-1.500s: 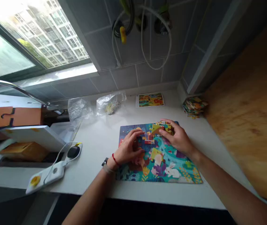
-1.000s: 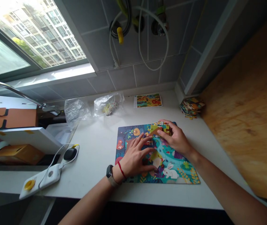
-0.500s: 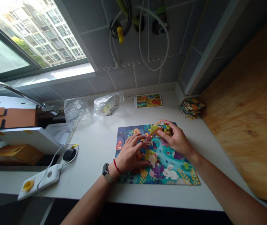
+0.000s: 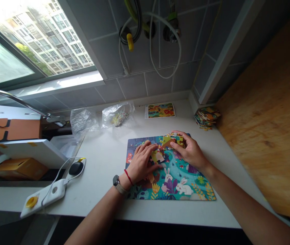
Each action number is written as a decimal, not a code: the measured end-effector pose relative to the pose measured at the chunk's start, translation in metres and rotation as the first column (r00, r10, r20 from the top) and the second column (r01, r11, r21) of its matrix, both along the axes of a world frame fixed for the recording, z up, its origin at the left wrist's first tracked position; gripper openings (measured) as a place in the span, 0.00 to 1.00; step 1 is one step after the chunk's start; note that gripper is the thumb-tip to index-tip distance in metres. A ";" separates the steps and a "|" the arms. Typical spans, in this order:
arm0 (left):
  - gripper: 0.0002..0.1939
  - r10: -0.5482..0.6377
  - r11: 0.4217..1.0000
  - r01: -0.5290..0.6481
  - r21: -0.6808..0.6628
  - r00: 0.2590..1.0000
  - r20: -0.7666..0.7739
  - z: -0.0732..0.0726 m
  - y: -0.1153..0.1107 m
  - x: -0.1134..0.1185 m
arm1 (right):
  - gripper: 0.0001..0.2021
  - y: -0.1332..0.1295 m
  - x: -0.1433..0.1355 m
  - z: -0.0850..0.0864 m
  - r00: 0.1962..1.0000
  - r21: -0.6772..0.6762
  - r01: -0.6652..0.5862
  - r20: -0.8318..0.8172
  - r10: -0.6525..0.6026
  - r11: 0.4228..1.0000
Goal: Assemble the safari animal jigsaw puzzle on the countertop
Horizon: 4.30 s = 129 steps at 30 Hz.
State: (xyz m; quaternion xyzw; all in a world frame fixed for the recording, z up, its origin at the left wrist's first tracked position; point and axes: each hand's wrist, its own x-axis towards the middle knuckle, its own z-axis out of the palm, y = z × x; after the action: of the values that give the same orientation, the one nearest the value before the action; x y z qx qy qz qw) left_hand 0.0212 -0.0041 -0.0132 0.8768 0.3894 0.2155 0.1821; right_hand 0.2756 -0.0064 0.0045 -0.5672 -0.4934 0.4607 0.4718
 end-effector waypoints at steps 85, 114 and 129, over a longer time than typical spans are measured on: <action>0.05 0.233 0.970 -0.231 -0.077 0.790 0.568 0.026 -0.014 0.031 | 0.27 -0.005 -0.001 -0.003 0.847 0.079 -0.481 -0.215 0.486 0.873; 0.23 0.155 0.987 -0.159 0.013 0.978 0.137 0.002 -0.014 0.040 | 0.18 -0.006 -0.007 -0.006 0.818 0.296 -0.485 0.487 0.307 0.823; 0.05 0.125 0.988 -0.136 0.074 0.983 0.136 0.002 -0.017 0.044 | 0.27 0.009 0.015 -0.007 0.939 0.411 0.216 0.162 -0.304 0.886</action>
State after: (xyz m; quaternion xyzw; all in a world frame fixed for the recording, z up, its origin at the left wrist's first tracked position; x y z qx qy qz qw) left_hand 0.0651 -0.0212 -0.0113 0.8402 0.4238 0.3001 0.1564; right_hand 0.2903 0.0030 -0.0023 -0.5720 -0.5428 0.2204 0.5742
